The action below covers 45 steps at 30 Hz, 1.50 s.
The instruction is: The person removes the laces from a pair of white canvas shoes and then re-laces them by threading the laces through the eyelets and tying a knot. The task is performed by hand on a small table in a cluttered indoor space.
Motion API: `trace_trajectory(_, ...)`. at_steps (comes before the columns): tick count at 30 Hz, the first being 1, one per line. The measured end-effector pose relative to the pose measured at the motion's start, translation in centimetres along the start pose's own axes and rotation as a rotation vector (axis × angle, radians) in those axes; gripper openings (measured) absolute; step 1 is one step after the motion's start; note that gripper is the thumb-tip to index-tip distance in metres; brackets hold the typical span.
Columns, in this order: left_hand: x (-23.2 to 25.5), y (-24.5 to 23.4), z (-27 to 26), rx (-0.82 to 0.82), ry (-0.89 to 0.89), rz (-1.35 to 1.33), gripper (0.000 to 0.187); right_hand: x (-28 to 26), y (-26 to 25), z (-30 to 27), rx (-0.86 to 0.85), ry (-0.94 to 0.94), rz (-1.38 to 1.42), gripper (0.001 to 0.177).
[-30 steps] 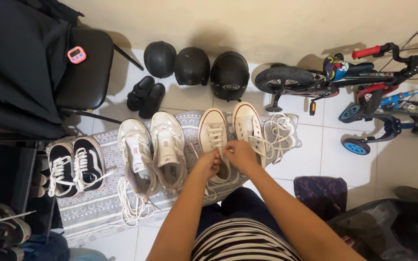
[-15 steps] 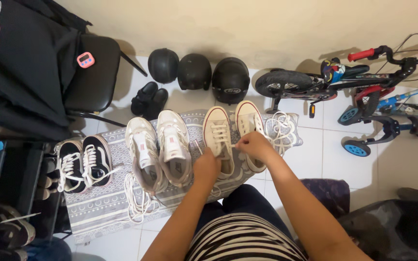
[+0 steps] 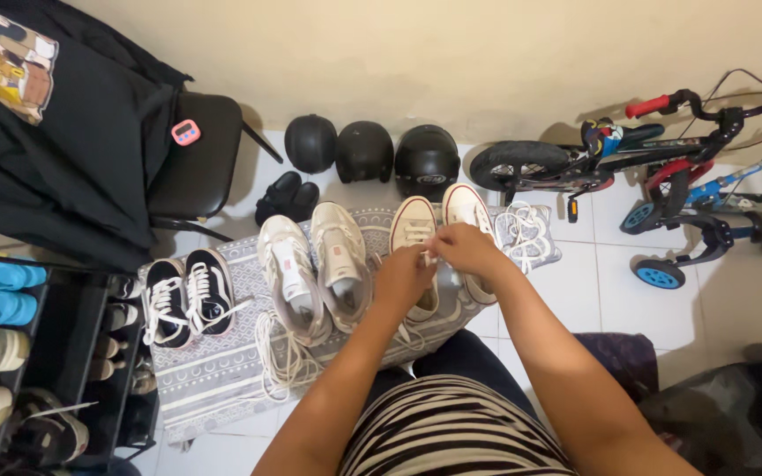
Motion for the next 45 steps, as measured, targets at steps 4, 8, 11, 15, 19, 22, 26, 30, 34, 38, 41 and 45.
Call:
trace_trajectory(4,-0.1,-0.8,1.1,0.003,-0.174,-0.05,0.028,-2.9,-1.0,-0.4,0.019,-0.138,0.05,0.035)
trace_trajectory(8,-1.2,-4.0,0.7,0.15,-0.209,-0.079,0.024,-2.4,-1.4,-0.1,0.019,-0.276,0.329,0.032)
trace_trajectory(11,-2.4,-6.4,-0.6,0.202,-0.341,-0.275,0.023,0.4,-0.5,0.6,0.203,-0.246,0.423,0.024)
trace_trajectory(15,-3.6,-9.0,-1.1,0.243,-0.398,-0.295,0.026,4.7,3.8,1.1,0.319,0.056,0.061,0.022)
trace_trajectory(19,-3.3,-9.7,-0.2,0.12,-0.461,-0.639,0.027,6.2,8.7,0.7,0.306,-0.023,-0.011,0.03)
trace_trajectory(22,-0.9,-8.5,1.2,-0.066,-0.436,-0.82,0.025,6.7,10.8,0.8,0.502,-0.102,-0.03,0.022)
trace_trajectory(26,3.4,-6.2,2.8,-0.403,-0.177,-0.77,0.051,10.3,12.3,1.7,0.466,0.021,0.493,0.02)
trace_trajectory(30,2.7,-3.9,3.6,-0.247,-0.265,-0.66,0.047,14.4,14.2,3.0,0.212,0.532,0.901,0.028)
trace_trajectory(34,-1.7,-1.6,2.6,-0.029,-0.317,-0.156,0.019,14.1,15.2,2.7,0.172,0.691,1.111,0.018)
trace_trajectory(38,-3.9,0.4,0.0,-0.039,-0.197,0.135,0.011,9.2,13.3,-0.4,0.412,0.515,0.507,0.029)
trace_trajectory(41,-3.8,1.3,-0.5,-0.033,-0.175,0.215,0.011,4.2,10.1,-2.8,0.651,0.161,-0.031,0.036)
trace_trajectory(45,-2.5,2.0,0.1,-0.038,-0.048,0.335,0.013,0.9,6.9,-4.5,0.703,-0.209,-0.277,0.038)
Point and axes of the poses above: each hand's wrist, its own z-axis towards the middle knuckle, its own y-axis out of the palm, x = y × z, the point moved 3 cm from there along z, towards the middle knuckle, and after that the axes turned 10 degrees about -z, right-handed, at the moved point
